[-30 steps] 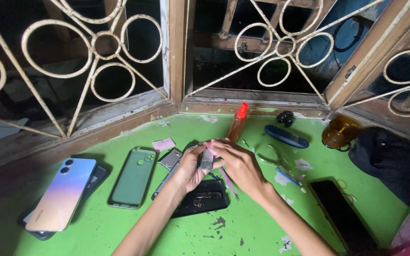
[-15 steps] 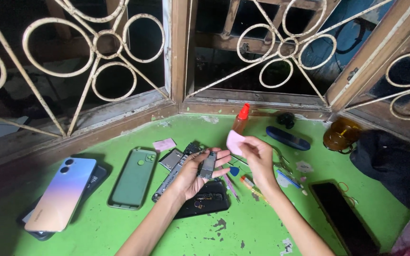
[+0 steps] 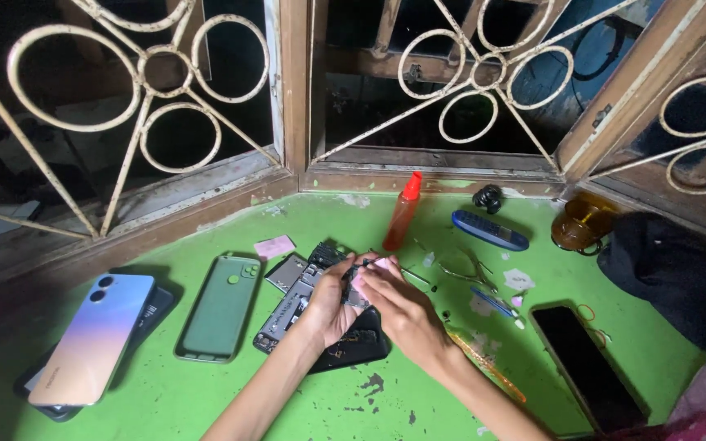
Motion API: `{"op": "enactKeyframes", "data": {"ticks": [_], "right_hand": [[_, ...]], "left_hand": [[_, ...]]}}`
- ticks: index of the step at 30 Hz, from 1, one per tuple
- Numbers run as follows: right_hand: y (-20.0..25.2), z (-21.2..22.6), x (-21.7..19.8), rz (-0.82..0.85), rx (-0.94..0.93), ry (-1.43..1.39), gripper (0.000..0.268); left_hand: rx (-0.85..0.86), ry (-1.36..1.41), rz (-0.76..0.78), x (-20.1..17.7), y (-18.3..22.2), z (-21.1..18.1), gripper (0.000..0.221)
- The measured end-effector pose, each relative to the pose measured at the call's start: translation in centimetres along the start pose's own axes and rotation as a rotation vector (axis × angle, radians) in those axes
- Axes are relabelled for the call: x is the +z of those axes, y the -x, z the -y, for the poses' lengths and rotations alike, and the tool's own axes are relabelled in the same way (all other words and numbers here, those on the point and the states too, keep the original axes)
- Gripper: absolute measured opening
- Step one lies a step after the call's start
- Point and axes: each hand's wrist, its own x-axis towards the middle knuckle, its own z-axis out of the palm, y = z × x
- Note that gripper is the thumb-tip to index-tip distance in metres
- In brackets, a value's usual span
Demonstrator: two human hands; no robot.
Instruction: Cleaning a smartphone motherboard with a brush and reassembling it into the phone frame.
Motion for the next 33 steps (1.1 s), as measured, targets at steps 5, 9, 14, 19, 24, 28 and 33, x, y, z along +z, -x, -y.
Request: {"op": "enactKeyframes", "data": {"ticks": [5,9,14,19,24,28,33], "right_hand": [[-0.8,1.3,-1.4,-0.123,0.087,-0.181,0.046],[-0.4,1.6,-0.9,-0.121,-0.243,-0.002,0.056],[-0.4,1.7,-1.1,-0.08,-0.228,0.079,0.053],[-0.7,0.9,-0.4,-0.089,0.107,-0.184,0.052],[-2.2,1.1,0.3,-0.173,-0.08,-0.022,0.034],[-3.3,2.1,-1.5,-0.196,0.161,-0.426,0.046],[-1.9,0.5,3.3,-0.193,-0.109,-0.019,0.025]], "left_hand": [[-0.032,-0.007,-0.013,1.0,0.7,-0.4,0.045],[-0.023,0.042,0.075,1.4,0.7,-0.7,0.045],[-0.047,0.002,0.033,2.1,1.7,-1.0,0.05],[-0.068,0.072,0.083,-0.7,0.4,0.6,0.045],[-0.012,0.201,-0.143,-5.0,-2.3,3.2,0.046],[0.009,0.128,-0.194,-3.4,-0.5,2.4,0.048],[0.035,0.185,-0.122,-2.3,0.1,2.4,0.045]]}}
